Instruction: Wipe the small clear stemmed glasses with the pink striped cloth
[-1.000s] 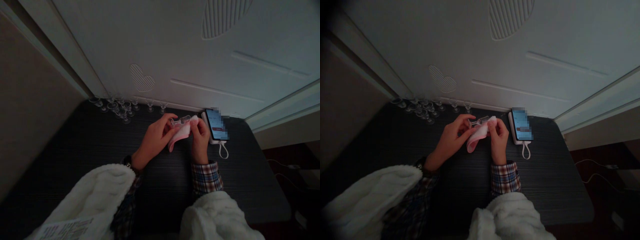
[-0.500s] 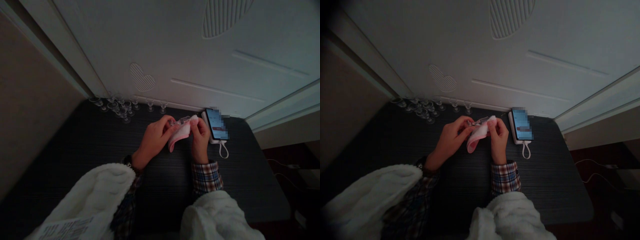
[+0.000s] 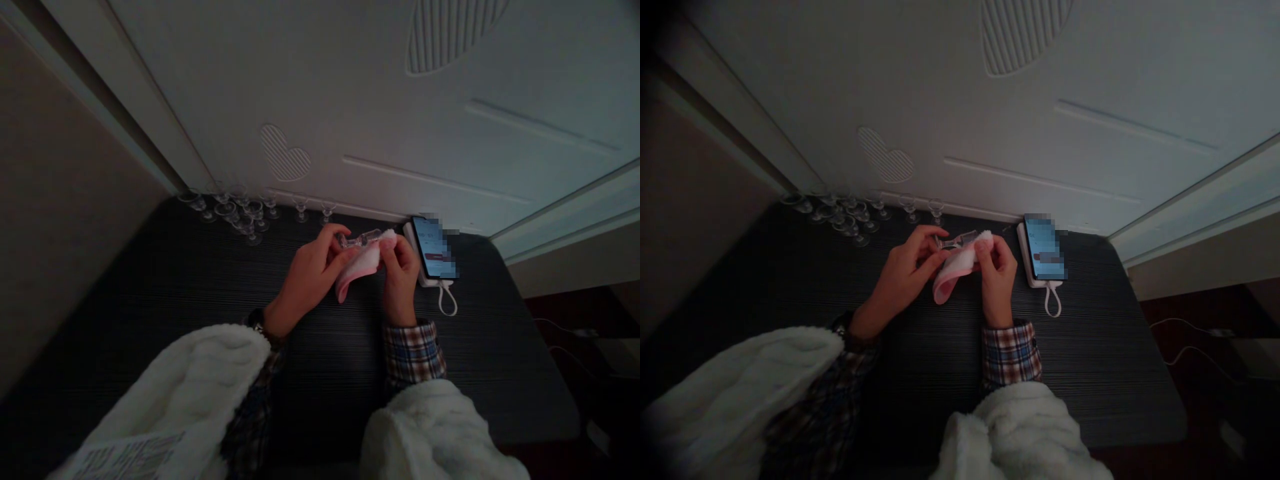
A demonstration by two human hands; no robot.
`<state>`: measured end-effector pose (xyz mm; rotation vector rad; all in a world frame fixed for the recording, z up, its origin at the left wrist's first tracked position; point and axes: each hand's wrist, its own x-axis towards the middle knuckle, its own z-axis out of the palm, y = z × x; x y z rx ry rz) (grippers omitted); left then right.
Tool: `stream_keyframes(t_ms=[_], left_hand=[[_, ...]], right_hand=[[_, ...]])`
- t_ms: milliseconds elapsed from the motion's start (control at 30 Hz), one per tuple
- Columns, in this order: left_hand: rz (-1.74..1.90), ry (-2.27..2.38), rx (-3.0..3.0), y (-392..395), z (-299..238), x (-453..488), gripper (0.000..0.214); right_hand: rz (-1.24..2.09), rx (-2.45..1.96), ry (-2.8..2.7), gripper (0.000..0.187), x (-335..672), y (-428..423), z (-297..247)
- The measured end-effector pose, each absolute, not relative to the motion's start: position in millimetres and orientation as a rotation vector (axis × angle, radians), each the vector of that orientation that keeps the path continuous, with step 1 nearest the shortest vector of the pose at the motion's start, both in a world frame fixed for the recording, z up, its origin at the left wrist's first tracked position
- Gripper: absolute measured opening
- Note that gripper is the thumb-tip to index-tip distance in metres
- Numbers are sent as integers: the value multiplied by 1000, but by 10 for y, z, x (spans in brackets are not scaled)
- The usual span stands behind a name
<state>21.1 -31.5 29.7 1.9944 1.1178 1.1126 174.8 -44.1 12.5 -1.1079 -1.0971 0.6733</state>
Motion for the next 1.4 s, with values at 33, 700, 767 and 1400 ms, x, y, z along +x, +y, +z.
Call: stream_keyframes(t_ms=[33,700,767,1400], left_hand=[[1115,1111,1996,-313,294,213,31],[1084,1184,2052,-304,302,199,24],[1095,1187,2054,-307,307,197,24],[1059,1210,2076,-316,337,183,26]], right_hand=[[675,-1108,-1092,26,1750,-439,122],[685,-1077,-1077,26,1740,-447,135],[684,-1071,-1069,26,1739,-446,135],[687,-1079,-1066,25,1721,-453,150]])
